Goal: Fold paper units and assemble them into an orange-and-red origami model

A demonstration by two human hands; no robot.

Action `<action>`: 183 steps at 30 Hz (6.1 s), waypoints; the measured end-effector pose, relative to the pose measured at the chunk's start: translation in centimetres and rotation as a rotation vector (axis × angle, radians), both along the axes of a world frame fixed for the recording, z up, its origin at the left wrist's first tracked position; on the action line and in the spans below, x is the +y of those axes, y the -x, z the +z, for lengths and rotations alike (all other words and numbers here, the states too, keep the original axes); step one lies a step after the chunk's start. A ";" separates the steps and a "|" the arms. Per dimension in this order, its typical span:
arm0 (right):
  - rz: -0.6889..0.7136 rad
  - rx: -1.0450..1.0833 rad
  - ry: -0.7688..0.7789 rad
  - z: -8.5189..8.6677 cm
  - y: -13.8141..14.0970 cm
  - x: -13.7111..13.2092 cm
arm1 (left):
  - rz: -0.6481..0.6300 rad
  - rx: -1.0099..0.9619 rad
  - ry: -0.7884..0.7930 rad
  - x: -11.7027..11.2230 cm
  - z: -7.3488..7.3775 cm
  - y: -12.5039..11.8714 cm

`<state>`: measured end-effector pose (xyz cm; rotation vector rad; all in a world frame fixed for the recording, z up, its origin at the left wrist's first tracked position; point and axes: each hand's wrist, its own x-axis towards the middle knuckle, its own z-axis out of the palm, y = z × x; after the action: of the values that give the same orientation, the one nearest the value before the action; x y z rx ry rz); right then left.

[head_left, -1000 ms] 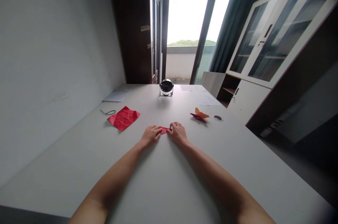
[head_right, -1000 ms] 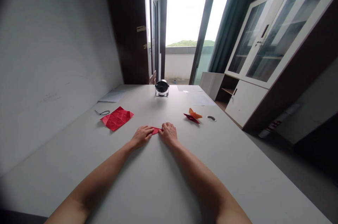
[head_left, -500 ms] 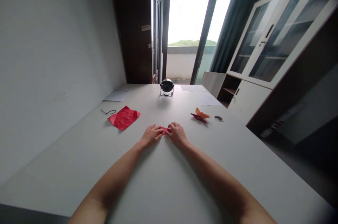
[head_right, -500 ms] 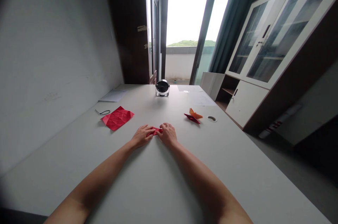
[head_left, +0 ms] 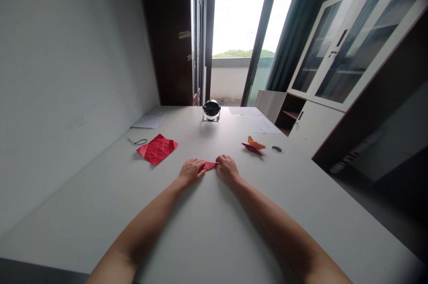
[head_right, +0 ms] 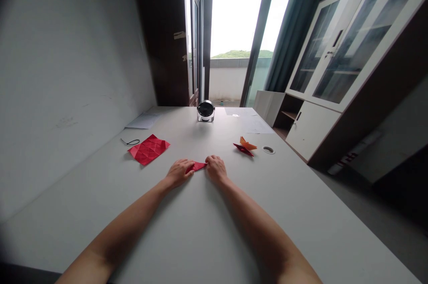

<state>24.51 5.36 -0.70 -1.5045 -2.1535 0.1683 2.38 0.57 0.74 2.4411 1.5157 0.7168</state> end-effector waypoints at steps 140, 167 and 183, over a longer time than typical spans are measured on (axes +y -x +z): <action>0.521 0.847 0.218 1.2 2.1 -1.9 | -0.073 -1.535 0.558 1.2 -0.7 -1.0; 0.409 0.687 0.255 0.3 2.8 -1.6 | 0.002 -1.105 0.335 1.5 -2.1 -1.0; 0.367 0.611 0.314 0.8 2.0 -1.8 | 0.022 -1.098 0.309 1.3 -1.5 -0.8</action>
<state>22.49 3.57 0.14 -0.9996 -1.9132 0.9949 3.15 1.85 -0.79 1.3476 1.0501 1.3695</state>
